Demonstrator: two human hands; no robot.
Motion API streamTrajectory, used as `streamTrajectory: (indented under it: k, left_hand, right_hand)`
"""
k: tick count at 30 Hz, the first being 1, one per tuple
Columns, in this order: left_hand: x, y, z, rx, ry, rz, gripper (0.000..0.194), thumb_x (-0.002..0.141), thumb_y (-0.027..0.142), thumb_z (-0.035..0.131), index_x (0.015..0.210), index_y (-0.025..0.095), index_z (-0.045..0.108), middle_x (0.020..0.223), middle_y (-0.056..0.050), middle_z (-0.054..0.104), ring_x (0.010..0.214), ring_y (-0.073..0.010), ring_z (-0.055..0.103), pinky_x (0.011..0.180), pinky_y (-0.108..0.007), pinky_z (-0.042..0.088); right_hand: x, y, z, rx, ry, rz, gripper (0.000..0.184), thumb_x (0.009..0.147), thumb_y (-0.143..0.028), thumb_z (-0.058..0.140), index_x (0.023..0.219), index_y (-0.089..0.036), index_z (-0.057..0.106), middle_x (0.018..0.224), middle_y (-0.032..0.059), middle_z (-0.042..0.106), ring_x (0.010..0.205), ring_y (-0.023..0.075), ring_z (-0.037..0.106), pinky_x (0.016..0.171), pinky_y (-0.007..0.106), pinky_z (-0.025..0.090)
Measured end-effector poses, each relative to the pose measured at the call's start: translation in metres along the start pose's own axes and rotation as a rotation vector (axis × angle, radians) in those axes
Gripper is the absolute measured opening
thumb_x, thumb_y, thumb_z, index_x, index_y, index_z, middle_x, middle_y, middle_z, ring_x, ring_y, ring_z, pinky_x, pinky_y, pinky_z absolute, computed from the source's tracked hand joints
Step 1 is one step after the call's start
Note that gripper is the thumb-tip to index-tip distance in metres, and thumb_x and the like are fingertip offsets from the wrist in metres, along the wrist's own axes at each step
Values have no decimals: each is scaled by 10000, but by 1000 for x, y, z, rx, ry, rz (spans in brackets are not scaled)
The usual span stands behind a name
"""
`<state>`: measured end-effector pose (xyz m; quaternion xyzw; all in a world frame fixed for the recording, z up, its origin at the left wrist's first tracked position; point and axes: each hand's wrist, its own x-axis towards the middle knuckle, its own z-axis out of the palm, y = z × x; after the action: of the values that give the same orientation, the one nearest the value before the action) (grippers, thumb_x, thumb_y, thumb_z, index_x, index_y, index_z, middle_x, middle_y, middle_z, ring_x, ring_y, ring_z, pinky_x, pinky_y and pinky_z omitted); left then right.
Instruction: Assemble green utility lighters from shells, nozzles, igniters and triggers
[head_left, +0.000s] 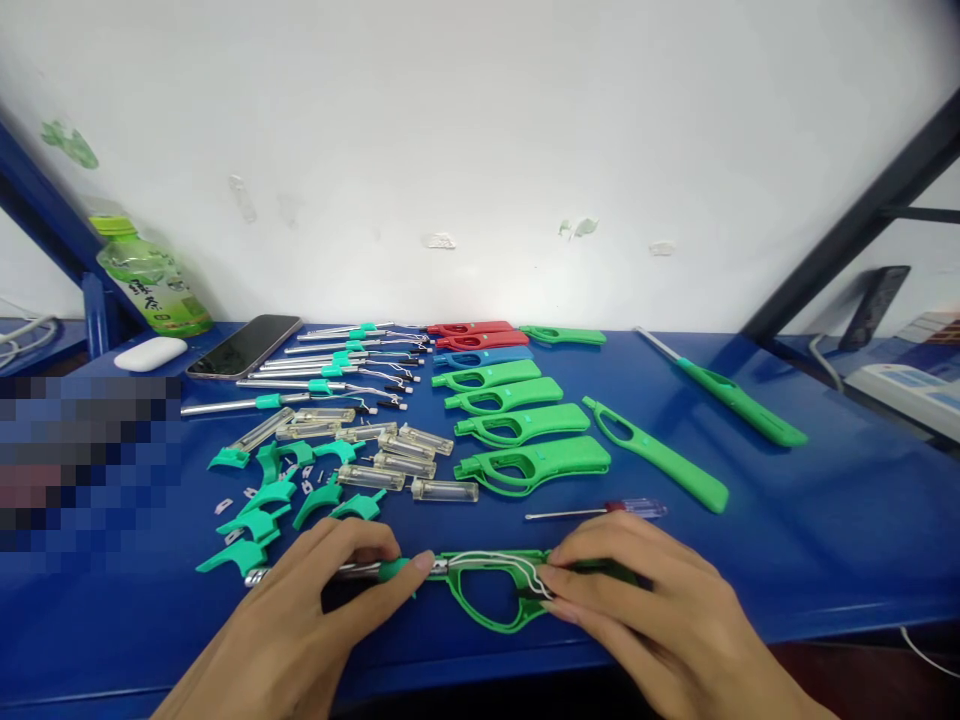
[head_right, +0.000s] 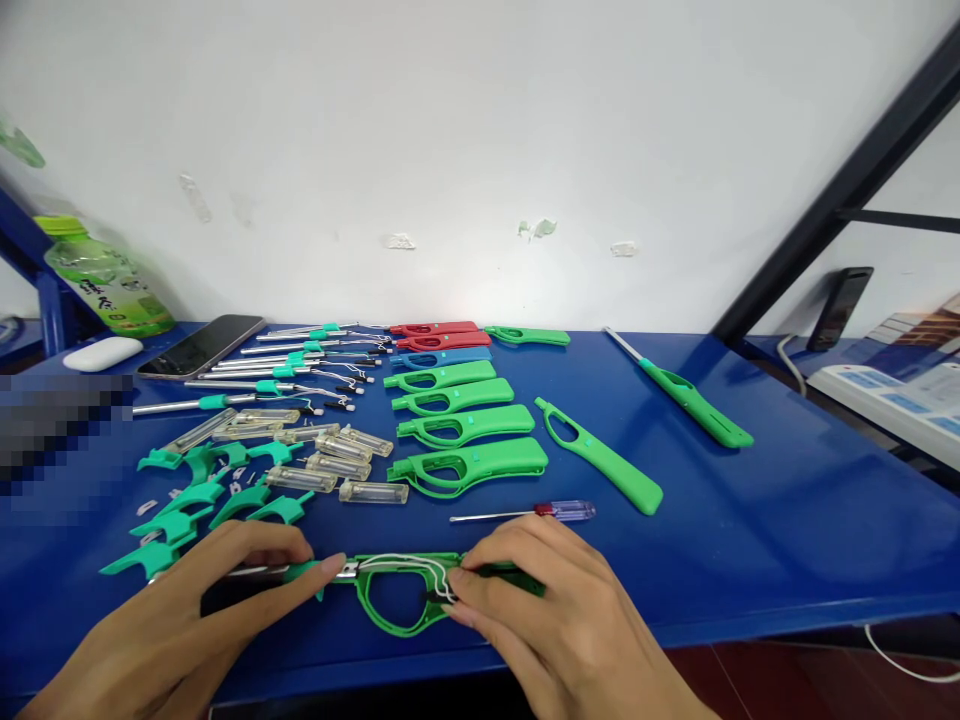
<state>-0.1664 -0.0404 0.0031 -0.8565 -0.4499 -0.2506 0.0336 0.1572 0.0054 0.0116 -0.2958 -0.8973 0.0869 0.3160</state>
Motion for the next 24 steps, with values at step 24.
streamTrajectory:
  k: [24]
  left_hand:
    - [-6,-11,-5,172,61,10,334,1072,264,540,1384,330,641,1392,59,684,1304,-166,600,1234,-276,327]
  right_hand:
    - [-6,0,6,21,-7,40,132,1052,-220,643,1145,-274,720,1074,11,721,962,166,682,981,346,499]
